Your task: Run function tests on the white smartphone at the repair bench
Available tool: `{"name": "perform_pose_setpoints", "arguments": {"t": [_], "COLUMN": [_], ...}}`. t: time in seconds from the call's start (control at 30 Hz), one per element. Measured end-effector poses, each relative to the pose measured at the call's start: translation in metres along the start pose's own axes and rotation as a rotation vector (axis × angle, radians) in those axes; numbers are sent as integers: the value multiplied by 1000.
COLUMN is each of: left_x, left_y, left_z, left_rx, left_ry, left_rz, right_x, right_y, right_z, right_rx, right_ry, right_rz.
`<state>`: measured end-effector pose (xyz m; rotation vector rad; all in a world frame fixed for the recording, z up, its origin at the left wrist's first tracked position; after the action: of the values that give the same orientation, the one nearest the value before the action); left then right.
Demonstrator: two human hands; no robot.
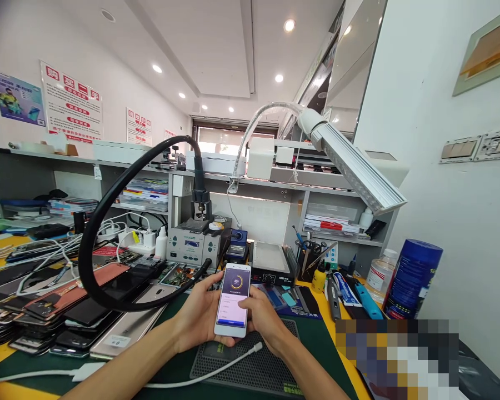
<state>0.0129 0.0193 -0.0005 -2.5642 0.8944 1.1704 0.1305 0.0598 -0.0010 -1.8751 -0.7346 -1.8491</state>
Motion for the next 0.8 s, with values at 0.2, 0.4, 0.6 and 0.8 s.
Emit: {"name": "perform_pose_setpoints", "arguments": {"t": [0.2,0.4,0.6,0.8], "left_x": [0,0,0,1], "left_y": [0,0,-1,-1], "left_z": [0,0,1,2], "left_rx": [4,17,8,0], "left_ry": [1,6,5,1], "left_rz": [7,2,8,8], "right_x": [-1,-2,-1,-2], "right_y": [-2,-2,-2,-3], "right_z": [-1,-1,-2,0], "right_rx": [-12,1,-11,-24], "right_ry": [-33,-60,-30,-9], "right_rz": [-14,2,-4,-22]}}
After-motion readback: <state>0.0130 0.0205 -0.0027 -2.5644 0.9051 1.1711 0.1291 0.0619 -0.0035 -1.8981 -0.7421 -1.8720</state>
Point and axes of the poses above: each hand's wrist, its own y-axis away from the middle knuckle, its own z-axis out of the back of the hand, x = y × z, the point moved 5 cm from there along -y, towards the middle knuckle, and after that the axes turned 7 degrees about x, right-handed, at the moved point
